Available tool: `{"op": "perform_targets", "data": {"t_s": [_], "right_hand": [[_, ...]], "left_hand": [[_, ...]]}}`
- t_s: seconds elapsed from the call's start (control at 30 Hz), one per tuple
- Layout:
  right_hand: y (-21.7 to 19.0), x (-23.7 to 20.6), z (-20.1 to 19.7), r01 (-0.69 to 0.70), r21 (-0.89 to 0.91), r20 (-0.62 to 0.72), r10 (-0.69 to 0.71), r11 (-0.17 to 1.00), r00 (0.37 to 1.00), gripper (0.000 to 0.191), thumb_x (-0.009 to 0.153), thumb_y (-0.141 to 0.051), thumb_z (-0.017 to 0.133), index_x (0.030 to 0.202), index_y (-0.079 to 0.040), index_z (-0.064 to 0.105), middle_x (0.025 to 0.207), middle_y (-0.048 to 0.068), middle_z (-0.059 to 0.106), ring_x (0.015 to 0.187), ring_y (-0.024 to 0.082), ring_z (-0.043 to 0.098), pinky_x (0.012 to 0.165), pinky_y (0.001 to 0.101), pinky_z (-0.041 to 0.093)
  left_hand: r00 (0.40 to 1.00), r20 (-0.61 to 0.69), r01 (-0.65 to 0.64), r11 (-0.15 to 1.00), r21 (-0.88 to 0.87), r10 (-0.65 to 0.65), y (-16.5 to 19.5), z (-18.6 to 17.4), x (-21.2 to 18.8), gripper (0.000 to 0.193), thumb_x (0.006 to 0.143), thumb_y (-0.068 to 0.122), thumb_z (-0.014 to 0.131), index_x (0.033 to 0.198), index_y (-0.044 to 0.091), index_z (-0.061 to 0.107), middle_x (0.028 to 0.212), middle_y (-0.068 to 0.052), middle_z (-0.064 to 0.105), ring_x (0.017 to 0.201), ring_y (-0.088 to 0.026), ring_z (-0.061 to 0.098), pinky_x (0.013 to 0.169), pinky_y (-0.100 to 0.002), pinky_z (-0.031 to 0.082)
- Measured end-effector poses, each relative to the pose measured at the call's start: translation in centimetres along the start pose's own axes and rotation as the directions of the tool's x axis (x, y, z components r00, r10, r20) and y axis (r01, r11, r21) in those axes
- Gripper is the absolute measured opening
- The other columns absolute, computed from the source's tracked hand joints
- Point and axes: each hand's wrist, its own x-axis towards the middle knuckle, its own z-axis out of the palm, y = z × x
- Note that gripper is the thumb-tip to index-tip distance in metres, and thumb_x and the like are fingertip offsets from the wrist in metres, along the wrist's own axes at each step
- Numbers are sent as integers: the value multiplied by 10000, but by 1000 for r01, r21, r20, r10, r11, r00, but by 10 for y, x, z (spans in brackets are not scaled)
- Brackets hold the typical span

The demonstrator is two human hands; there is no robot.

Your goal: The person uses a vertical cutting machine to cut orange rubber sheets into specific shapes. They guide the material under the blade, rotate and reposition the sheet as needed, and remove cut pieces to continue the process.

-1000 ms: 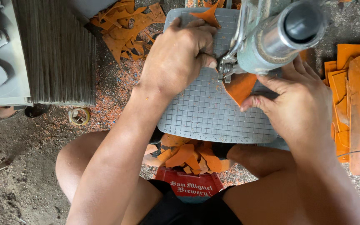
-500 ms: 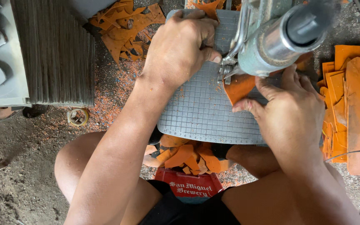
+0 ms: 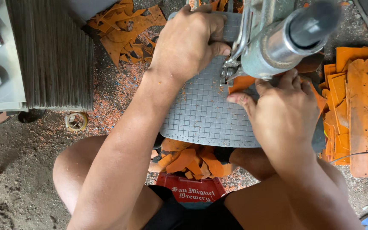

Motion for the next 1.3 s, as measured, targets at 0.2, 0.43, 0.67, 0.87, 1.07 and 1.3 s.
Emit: {"op": "perform_targets", "data": {"t_s": [0.2,0.43,0.67,0.87,1.07,1.3], "right_hand": [[31,3,-23,64,122,-195,-39,990,980,540,624,-453,918,1014,-89,831,1041,172,744,1050,447,639,916,521,484],[65,48,21,163,722,27,-262,673,965,556,640,-248,962,1103,-45,730,1067,86,751,973,234,708,880,382,570],[73,44,26,294,759,-47,-402,580,914,455,606,-75,944,1031,-58,784,1101,71,767,1047,178,718,933,326,584],[71,40,37,-98,924,195,-233,370,953,427,665,10,862,1065,-65,735,1087,33,774,1026,125,751,842,313,616],[73,40,41,110,885,41,-311,452,950,473,661,89,889,1093,26,706,1151,96,749,1052,162,728,927,330,629],[67,36,43,-214,939,261,-150,270,954,443,697,101,756,1112,-31,679,1094,24,748,1040,120,753,821,314,624]], "left_hand": [[976,-208,31,990,-136,-59,24,-7,-52,266,871,103,813,1104,34,705,1247,-133,691,1172,-359,654,1039,-444,524],[933,-310,220,971,95,-181,102,26,-115,212,833,276,829,991,138,795,881,-10,630,931,-268,573,839,-432,416],[917,-361,205,976,67,-168,113,36,-120,99,905,216,818,905,141,754,839,31,612,909,-205,598,878,-397,432],[911,-355,231,973,21,-209,111,40,-120,143,905,224,821,842,137,727,804,14,593,857,-206,599,847,-399,423],[912,-361,220,975,30,-195,108,39,-119,105,937,214,806,912,131,746,833,21,610,850,-193,601,851,-385,425],[907,-362,240,971,21,-216,108,39,-118,110,932,226,806,909,136,747,838,19,628,828,-193,613,828,-381,417]]}}
